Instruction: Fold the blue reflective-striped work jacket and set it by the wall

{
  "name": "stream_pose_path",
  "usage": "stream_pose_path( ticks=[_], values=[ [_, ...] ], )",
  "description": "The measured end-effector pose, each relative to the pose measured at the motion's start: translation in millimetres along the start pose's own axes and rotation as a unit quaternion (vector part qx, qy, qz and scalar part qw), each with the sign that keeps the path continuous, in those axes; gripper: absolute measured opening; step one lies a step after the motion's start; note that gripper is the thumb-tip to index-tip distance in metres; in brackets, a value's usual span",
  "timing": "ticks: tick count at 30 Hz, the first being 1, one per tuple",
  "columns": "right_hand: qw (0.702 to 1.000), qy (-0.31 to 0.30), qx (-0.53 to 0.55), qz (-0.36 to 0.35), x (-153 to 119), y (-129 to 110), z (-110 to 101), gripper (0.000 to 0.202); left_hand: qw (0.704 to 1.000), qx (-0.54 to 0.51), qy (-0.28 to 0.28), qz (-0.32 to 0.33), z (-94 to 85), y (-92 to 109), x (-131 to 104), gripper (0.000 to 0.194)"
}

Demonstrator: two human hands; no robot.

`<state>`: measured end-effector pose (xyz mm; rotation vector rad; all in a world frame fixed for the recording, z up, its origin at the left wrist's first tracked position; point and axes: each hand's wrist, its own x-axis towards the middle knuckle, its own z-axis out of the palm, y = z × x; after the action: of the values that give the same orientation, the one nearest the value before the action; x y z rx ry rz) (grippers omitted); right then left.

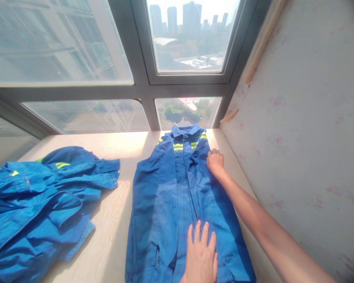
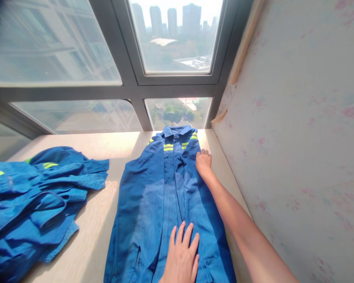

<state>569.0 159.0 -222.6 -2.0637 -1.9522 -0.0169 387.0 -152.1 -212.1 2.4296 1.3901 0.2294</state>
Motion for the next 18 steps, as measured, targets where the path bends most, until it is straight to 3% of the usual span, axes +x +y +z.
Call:
stream_pose_path(
  ticks=[3,6,9,13,18],
  values=[
    [1.0,-0.007,0.005,0.024,6.4,-42.7,-3.3,0.051,1.0,0.007,-0.003,0.0,0.1,1.0,0.8,0.057],
    [0.988,-0.106,0.054,0.094,21.6,-83.3,0.4,0.068,1.0,0.0,-0.019,0.002,-4.8,3.2,5.1,0.051],
    [0.963,-0.201,0.095,0.151,43.2,-99.3,6.4,0.059,0.999,-0.012,-0.036,-0.003,-11.3,5.5,8.6,0.051],
    [0.948,-0.237,0.147,0.151,61.8,-78.3,8.2,0.035,0.999,-0.039,0.002,0.006,-15.0,-1.1,5.5,0.055],
    [0.936,-0.201,0.269,0.102,53.7,-26.1,-7.7,0.044,0.988,-0.102,0.107,-0.038,-4.2,-27.3,11.8,0.061]
  ],
)
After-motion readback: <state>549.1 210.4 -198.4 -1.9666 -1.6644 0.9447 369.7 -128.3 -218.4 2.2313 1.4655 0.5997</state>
